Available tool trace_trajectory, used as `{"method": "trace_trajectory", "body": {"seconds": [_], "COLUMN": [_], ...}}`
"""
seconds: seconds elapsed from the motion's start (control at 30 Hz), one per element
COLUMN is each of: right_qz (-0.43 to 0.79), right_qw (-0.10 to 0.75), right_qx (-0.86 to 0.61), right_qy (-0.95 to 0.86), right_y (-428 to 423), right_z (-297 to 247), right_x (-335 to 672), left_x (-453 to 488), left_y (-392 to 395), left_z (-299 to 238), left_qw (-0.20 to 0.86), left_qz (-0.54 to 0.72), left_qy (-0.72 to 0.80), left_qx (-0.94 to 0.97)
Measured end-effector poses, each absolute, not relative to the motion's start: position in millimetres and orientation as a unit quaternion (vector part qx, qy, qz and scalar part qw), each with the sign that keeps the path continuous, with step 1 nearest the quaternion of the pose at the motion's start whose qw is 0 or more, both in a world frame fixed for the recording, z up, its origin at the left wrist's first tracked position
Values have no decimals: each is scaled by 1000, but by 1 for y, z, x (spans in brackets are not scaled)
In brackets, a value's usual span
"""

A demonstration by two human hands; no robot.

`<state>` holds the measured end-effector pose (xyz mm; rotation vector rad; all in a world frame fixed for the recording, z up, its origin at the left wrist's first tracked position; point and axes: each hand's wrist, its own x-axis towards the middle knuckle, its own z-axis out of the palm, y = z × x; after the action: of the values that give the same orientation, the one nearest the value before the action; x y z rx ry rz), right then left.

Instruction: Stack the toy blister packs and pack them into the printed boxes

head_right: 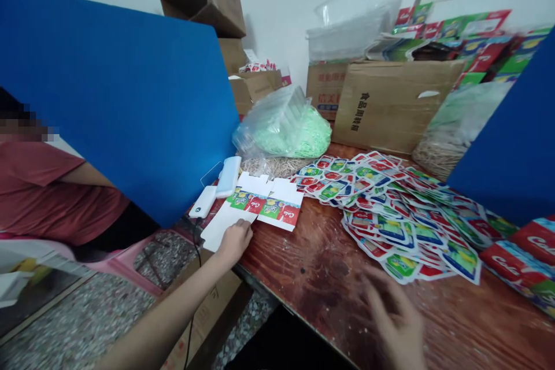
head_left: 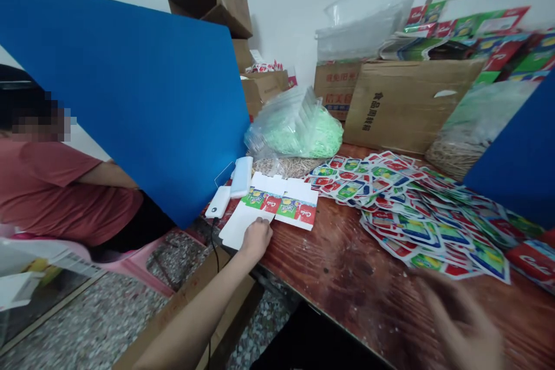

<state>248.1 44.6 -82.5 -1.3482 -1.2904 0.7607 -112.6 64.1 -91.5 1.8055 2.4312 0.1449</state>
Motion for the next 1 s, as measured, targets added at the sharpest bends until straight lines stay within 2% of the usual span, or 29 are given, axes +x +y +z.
{"method": "trace_trajectory", "body": {"seconds": [0.07,0.17,0.23,0.37,0.5,0.57,0.63,0.7,0.77,0.87,0.93,1.0], "right_qz": [450,586,649,675,672,687,691,624,452,171,114,118], "right_qw": [518,515,505,508,516,498,473,483,525,547,514,486], "right_qx": [-521,-490,-470,-442,-408,-398,-405,-436,-501,-564,-549,-529], "right_qy": [-507,-389,-321,-300,-341,-348,-368,-433,-518,-594,-649,-686], "right_y": [42,50,59,71,63,57,55,57,59,55,48,42], "right_z": [-94,-103,-104,-107,-110,-107,-99,-91,-81,-63,-50,-41], "right_x": [211,155,133,137,165,177,188,198,205,207,201,192], "left_x": [-96,-65,-44,-25,-56,-81,-98,-100,-88,-56,-35,-16], "left_y": [47,14,-11,-43,-30,-11,7,19,24,23,22,21], "left_z": [-86,-95,-111,-138,-115,-89,-65,-48,-40,-38,-38,-35], "left_qw": [48,25,-34,-83,-81,-24,181,404,533,565,555,543], "left_qz": [49,64,98,200,356,417,463,496,513,528,514,495], "left_qy": [784,753,727,688,697,736,712,590,473,427,425,415], "left_qx": [617,655,678,693,617,533,497,493,478,469,497,537]}}
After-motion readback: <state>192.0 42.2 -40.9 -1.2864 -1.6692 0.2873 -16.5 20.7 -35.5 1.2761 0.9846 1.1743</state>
